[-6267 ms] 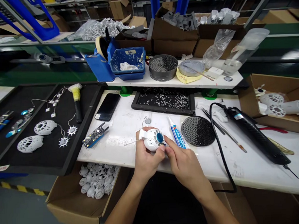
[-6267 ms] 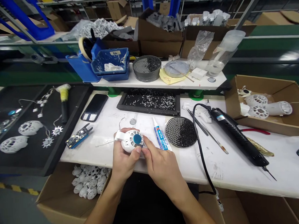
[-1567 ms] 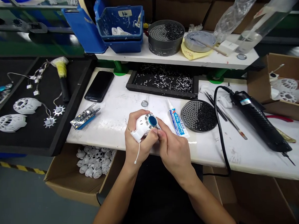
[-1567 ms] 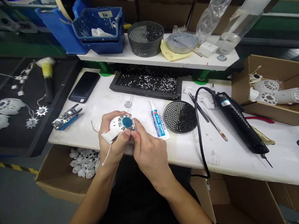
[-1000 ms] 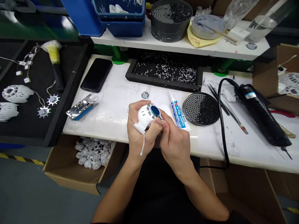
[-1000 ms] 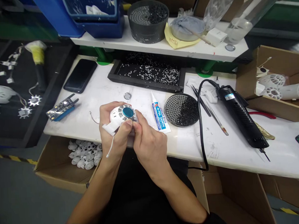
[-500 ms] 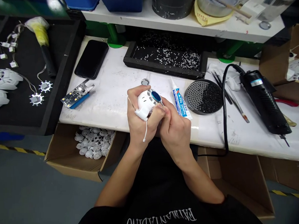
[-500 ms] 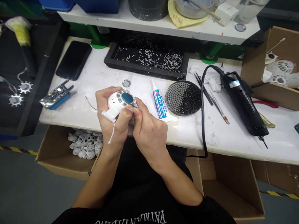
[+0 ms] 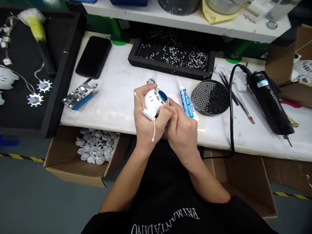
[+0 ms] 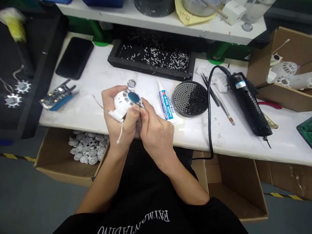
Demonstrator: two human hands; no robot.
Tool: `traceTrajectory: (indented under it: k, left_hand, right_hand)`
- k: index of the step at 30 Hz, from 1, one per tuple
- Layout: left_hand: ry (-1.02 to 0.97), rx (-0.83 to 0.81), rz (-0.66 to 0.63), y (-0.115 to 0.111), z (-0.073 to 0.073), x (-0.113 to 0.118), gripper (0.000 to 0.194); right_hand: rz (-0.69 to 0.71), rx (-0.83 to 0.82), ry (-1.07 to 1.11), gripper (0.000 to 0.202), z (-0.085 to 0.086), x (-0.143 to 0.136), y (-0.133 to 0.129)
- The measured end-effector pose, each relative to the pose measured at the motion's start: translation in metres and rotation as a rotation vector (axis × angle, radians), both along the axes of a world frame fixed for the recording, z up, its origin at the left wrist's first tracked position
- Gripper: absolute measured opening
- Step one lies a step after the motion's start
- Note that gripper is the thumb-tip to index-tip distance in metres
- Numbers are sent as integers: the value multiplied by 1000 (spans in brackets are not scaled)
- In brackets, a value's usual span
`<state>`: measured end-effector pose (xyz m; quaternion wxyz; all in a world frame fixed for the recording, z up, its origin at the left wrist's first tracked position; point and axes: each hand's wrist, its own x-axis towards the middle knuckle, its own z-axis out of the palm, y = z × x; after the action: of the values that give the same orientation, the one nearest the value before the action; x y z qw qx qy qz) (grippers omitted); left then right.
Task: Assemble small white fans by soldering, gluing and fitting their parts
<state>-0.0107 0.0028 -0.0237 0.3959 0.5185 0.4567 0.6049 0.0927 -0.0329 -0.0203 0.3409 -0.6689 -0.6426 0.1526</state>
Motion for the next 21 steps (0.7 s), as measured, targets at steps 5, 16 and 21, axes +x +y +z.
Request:
traceTrajectory:
  k: [5,16,21]
  left_hand:
    - [7,-32,-183,-13,2,-18,71]
    - [-334,-168,-356,-42,25,-35,73]
    - [-331,-291,-433,-26,41,-49,60]
  right_hand:
    - [165,-86,129,51,11,17,-4]
    - [270,-215,749,66,25,30,-2]
    - [373,-162,744,60,41,39,4]
